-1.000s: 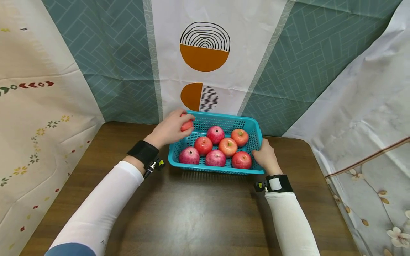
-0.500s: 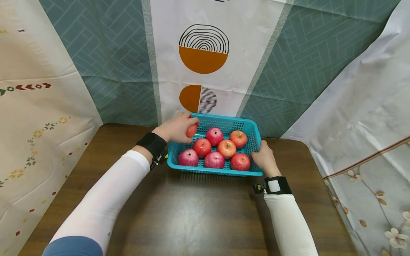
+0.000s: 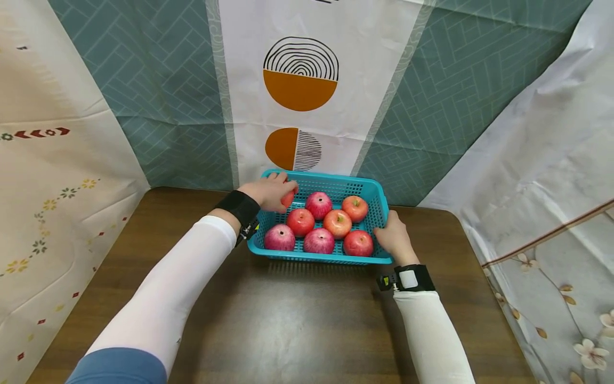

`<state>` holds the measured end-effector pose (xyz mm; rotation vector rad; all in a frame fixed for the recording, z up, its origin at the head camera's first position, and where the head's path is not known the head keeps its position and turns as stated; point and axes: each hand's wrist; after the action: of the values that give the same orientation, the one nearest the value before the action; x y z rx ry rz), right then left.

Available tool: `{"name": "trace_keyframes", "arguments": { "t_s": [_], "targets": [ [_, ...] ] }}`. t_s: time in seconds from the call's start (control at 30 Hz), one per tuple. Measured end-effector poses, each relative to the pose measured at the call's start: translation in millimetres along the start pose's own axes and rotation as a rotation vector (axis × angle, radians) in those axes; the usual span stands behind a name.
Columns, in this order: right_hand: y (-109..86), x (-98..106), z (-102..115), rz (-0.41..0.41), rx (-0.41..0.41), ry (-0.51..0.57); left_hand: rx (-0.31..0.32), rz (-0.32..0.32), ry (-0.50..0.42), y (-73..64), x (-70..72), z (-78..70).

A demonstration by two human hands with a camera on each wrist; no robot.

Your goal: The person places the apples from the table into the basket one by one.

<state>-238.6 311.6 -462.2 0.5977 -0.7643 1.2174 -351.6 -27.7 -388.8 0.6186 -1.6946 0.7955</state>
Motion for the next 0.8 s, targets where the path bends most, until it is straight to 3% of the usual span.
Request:
{"name": "trace_keyframes", "arguments": {
  "t_s": [0.17,0.4,0.63,0.8],
  "targets": [
    [0.5,0,0,0.007,-0.012,0.006,0.027,0.033,0.031,6.6,-0.2,-2.4],
    [0.7,-2,-2,0.001,-0.017,0.002,-0.009,0.083,0.082,11.2,-6.3,-5.4],
    [1.9,-1,-2,-0.006,-0.012,-0.005,-0.017,0.089,0.091,13.7,-9.5,-10.0],
    [4.5,-2,-3,-0.009,-0.011,-0.022,-0.039,0.097,0.161,17.5,-11.5,-10.3]
  ]
}}
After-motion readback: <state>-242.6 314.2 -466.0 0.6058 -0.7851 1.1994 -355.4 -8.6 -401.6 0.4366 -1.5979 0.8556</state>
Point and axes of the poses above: each hand's wrist, its own y-axis towards the middle knuckle, its own x-axis out of the back of the hand, z = x × y, and after that the axes turned 5 degrees about -z, right-handed
